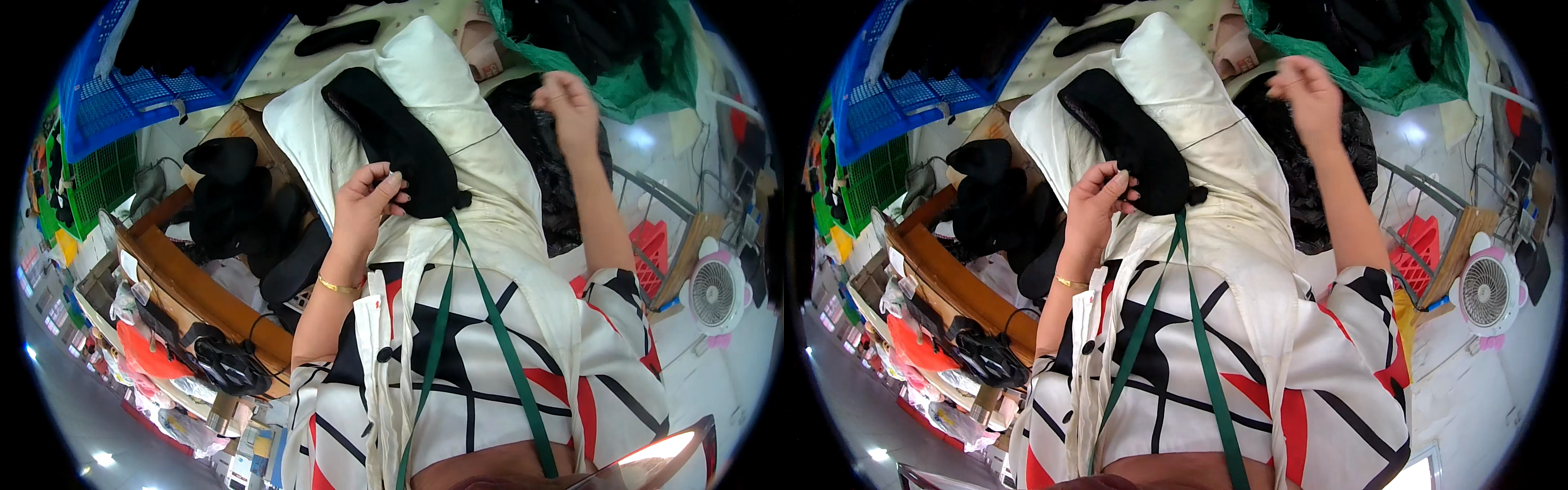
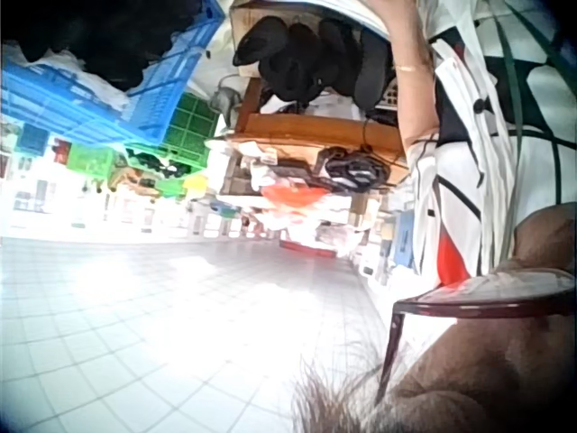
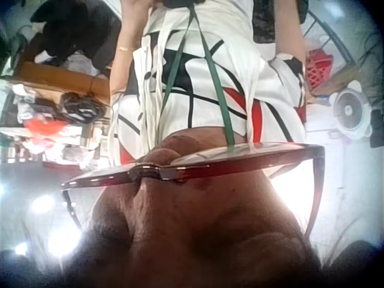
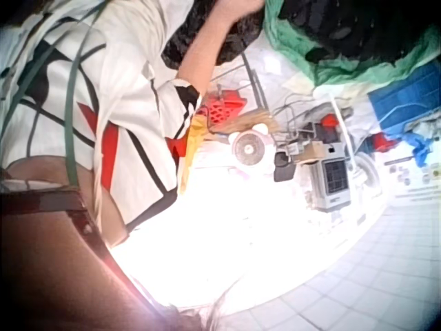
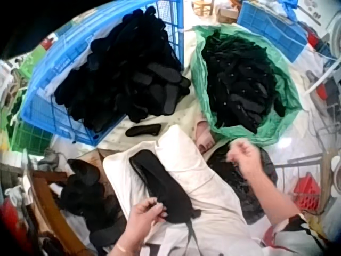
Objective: The person is sitting on the floor in a workshop environment, sewing black shoe parts by hand. They use a needle and thread to stitch the edges of the shoe components, pulling the thread tight after each stitch. The person handles multiple shoe parts, picking them up from a pile and placing them back down after sewing.
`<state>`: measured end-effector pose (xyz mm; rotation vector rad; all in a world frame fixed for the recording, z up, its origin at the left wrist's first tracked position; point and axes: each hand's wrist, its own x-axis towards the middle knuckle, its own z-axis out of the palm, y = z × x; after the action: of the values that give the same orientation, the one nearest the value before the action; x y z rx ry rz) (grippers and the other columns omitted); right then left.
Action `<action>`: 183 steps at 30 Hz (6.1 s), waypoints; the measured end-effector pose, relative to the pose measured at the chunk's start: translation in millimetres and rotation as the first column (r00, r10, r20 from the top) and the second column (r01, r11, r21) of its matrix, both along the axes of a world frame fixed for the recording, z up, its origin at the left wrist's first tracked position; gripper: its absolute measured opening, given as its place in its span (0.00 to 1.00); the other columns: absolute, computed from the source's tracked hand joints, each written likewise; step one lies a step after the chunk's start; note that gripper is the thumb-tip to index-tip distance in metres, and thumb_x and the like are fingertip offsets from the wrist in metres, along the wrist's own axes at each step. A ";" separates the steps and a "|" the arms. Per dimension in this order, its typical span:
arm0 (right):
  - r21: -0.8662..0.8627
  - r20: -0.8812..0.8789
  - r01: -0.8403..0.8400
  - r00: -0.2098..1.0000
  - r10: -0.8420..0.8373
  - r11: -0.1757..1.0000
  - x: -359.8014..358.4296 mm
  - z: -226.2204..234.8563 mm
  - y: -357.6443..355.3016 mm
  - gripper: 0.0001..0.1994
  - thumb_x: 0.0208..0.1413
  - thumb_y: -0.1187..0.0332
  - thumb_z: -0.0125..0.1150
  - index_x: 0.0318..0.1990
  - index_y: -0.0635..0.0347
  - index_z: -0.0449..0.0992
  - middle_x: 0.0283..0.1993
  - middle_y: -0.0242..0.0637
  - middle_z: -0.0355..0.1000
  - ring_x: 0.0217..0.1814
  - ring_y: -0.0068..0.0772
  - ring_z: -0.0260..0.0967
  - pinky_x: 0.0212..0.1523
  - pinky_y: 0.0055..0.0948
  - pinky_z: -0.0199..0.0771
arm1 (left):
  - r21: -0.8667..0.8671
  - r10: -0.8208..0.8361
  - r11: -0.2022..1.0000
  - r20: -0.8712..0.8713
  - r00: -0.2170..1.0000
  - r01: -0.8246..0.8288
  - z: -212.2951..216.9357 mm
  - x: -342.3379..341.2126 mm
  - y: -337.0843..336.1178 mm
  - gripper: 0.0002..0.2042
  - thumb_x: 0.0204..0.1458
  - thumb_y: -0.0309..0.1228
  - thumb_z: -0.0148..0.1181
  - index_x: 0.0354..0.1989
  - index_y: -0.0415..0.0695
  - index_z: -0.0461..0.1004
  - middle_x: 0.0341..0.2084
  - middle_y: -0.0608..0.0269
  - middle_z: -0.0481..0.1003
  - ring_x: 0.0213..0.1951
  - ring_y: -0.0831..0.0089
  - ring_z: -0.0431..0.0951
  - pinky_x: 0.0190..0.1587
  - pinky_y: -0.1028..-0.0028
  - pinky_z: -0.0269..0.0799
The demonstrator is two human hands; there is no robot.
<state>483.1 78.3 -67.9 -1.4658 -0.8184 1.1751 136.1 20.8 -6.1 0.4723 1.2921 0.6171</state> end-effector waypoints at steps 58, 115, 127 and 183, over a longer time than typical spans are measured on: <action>-0.351 -0.013 -0.667 0.705 0.709 0.657 -152.7 60.4 -48.2 0.05 0.64 0.69 0.56 0.38 0.62 0.74 0.23 0.29 0.71 0.24 0.17 0.69 0.26 0.21 0.69 | -0.093 0.193 0.980 0.209 0.959 -0.177 -13.7 4.4 -16.1 0.08 0.57 0.26 0.64 0.44 0.39 0.78 0.34 0.63 0.80 0.30 0.78 0.77 0.31 0.78 0.73; 0.081 0.493 -0.779 0.574 0.655 0.622 -163.7 20.2 -9.3 0.05 0.54 0.70 0.57 0.37 0.53 0.77 0.37 0.40 0.72 0.39 0.48 0.74 0.37 0.43 0.73 | 0.098 -0.105 0.989 -0.041 0.994 0.109 14.8 -17.7 8.9 0.06 0.61 0.26 0.55 0.44 0.41 0.74 0.29 0.65 0.77 0.27 0.77 0.77 0.29 0.78 0.73; 0.114 0.495 -0.810 0.548 0.674 0.575 -165.2 57.9 -10.5 0.05 0.53 0.68 0.66 0.34 0.58 0.78 0.29 0.36 0.70 0.31 0.37 0.70 0.31 0.32 0.69 | 0.268 -0.109 0.949 -0.208 0.972 0.164 -3.8 -21.7 -10.8 0.08 0.56 0.26 0.65 0.43 0.40 0.79 0.27 0.74 0.76 0.26 0.88 0.70 0.27 0.85 0.66; -0.391 -0.093 -0.829 0.468 0.879 0.401 -136.8 57.3 -21.3 0.09 0.64 0.66 0.57 0.41 0.63 0.79 0.28 0.28 0.73 0.28 0.17 0.70 0.31 0.20 0.71 | 0.693 0.013 0.451 -0.636 0.772 0.563 -13.6 -31.3 -27.8 0.12 0.45 0.17 0.67 0.39 0.42 0.80 0.33 0.59 0.80 0.35 0.61 0.80 0.37 0.70 0.76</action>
<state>346.3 57.0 -10.6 -1.4324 -1.6377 2.1489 104.8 -7.0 -19.7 1.8465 1.3077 0.8450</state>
